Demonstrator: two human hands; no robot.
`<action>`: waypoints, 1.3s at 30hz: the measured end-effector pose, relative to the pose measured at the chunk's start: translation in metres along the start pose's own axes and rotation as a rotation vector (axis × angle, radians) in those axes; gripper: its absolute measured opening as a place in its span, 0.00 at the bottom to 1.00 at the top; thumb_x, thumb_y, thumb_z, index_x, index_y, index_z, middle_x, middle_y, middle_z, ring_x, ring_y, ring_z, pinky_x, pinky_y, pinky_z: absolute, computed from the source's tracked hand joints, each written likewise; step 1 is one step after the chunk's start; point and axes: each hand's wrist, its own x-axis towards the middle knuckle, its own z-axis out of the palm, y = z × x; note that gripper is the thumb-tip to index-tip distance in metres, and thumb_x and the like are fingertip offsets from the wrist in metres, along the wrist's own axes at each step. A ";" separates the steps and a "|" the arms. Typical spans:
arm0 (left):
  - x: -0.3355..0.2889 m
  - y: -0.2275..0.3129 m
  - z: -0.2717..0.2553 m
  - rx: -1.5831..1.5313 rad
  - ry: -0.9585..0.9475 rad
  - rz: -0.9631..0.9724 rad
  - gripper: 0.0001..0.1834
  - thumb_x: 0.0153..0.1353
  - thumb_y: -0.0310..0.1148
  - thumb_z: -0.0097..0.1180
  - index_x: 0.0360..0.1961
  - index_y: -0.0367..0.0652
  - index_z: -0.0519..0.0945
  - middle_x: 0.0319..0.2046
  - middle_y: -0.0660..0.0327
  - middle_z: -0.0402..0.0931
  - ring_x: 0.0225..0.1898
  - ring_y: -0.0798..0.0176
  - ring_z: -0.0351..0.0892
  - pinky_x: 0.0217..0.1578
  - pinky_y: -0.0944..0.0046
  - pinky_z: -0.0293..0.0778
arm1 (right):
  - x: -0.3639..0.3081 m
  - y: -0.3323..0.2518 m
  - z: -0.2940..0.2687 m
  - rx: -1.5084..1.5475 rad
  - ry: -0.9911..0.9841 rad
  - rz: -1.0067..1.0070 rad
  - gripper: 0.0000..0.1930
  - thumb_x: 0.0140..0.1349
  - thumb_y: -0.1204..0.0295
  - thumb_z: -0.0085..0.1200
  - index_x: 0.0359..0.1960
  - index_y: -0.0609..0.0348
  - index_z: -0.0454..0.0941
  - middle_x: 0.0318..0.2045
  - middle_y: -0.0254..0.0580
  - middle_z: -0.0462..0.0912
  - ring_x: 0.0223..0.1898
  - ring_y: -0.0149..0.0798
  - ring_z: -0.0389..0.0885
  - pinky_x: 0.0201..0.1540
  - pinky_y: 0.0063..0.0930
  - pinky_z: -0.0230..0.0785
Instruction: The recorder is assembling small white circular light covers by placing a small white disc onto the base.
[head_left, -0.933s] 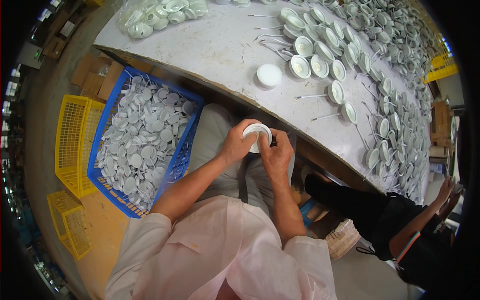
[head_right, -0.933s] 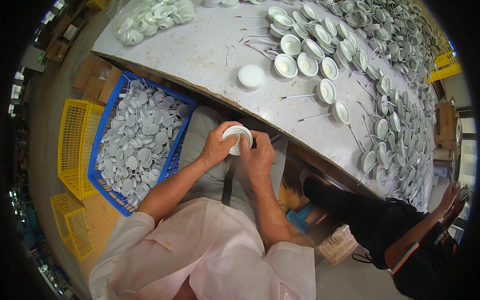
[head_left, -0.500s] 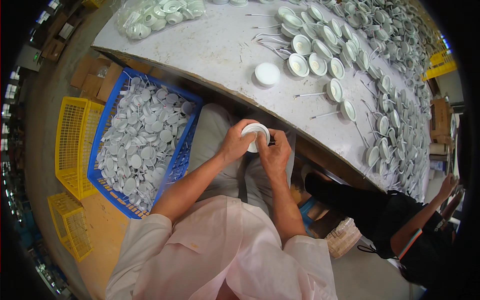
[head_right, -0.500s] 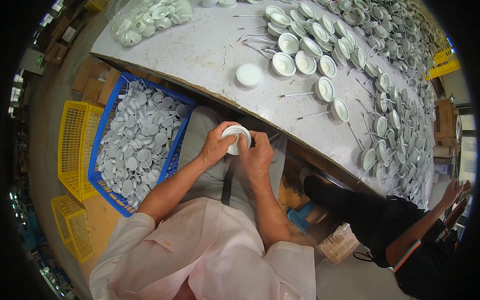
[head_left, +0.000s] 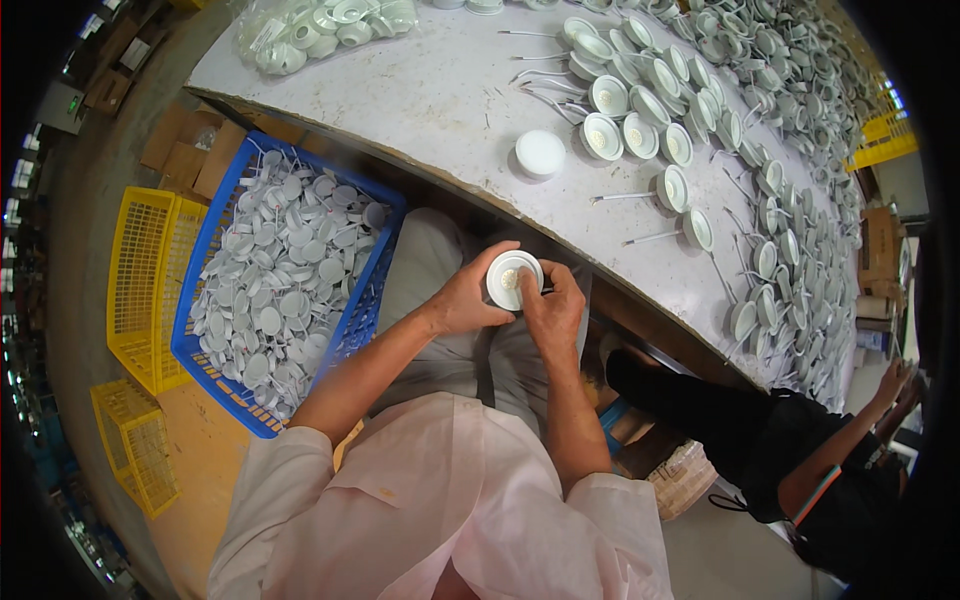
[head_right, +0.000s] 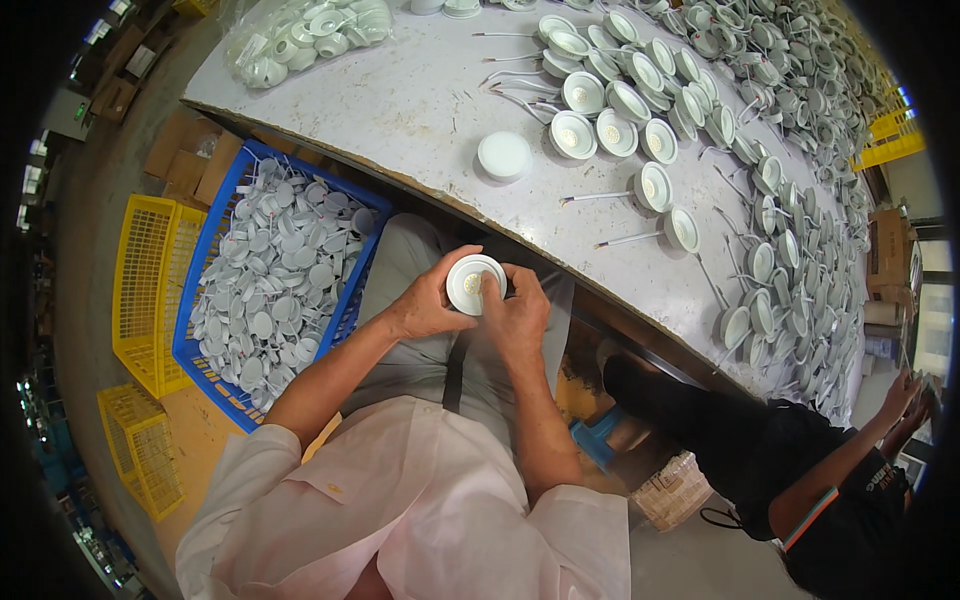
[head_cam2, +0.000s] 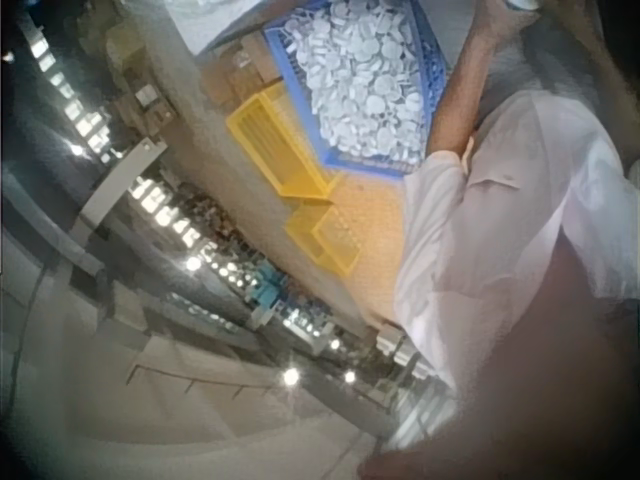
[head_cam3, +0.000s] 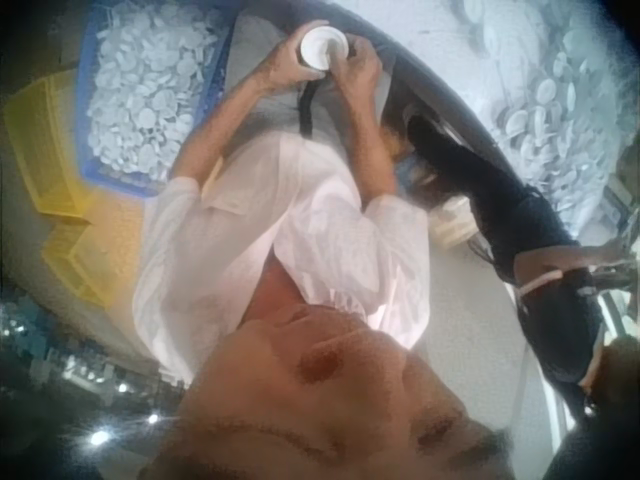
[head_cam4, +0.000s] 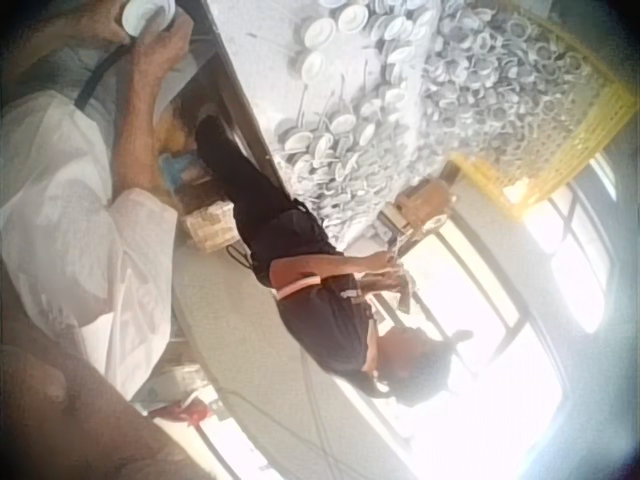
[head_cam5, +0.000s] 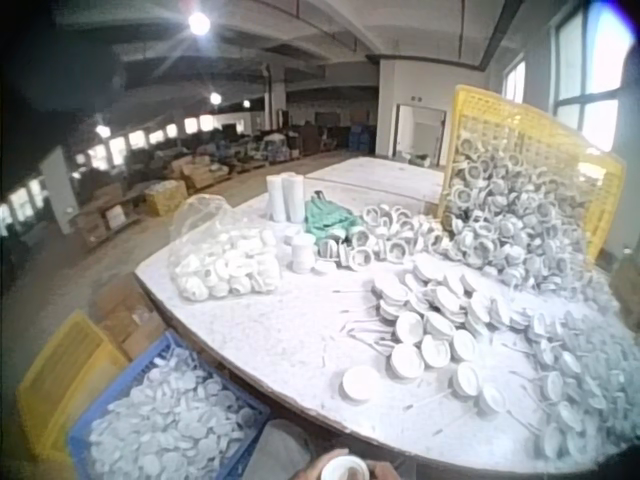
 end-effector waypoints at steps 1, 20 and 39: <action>0.001 -0.003 0.000 0.040 0.017 -0.001 0.49 0.42 0.20 0.66 0.67 0.42 0.56 0.55 0.57 0.70 0.56 0.63 0.70 0.57 0.63 0.68 | 0.000 0.000 0.000 -0.003 -0.002 -0.002 0.10 0.52 0.72 0.63 0.34 0.63 0.81 0.30 0.48 0.82 0.30 0.43 0.81 0.34 0.31 0.72; -0.027 0.006 -0.019 0.158 0.269 0.061 0.42 0.42 0.25 0.70 0.61 0.41 0.65 0.52 0.60 0.74 0.55 0.65 0.72 0.55 0.64 0.69 | 0.146 -0.026 0.020 -0.193 0.077 -0.001 0.24 0.50 0.58 0.66 0.42 0.66 0.79 0.31 0.45 0.81 0.32 0.39 0.80 0.38 0.33 0.72; -0.028 0.017 -0.028 0.172 0.325 0.200 0.41 0.47 0.27 0.70 0.62 0.42 0.63 0.54 0.58 0.73 0.56 0.64 0.72 0.57 0.63 0.69 | 0.110 -0.022 -0.001 0.648 -0.004 0.180 0.09 0.64 0.68 0.56 0.32 0.61 0.76 0.22 0.34 0.77 0.21 0.25 0.74 0.23 0.17 0.66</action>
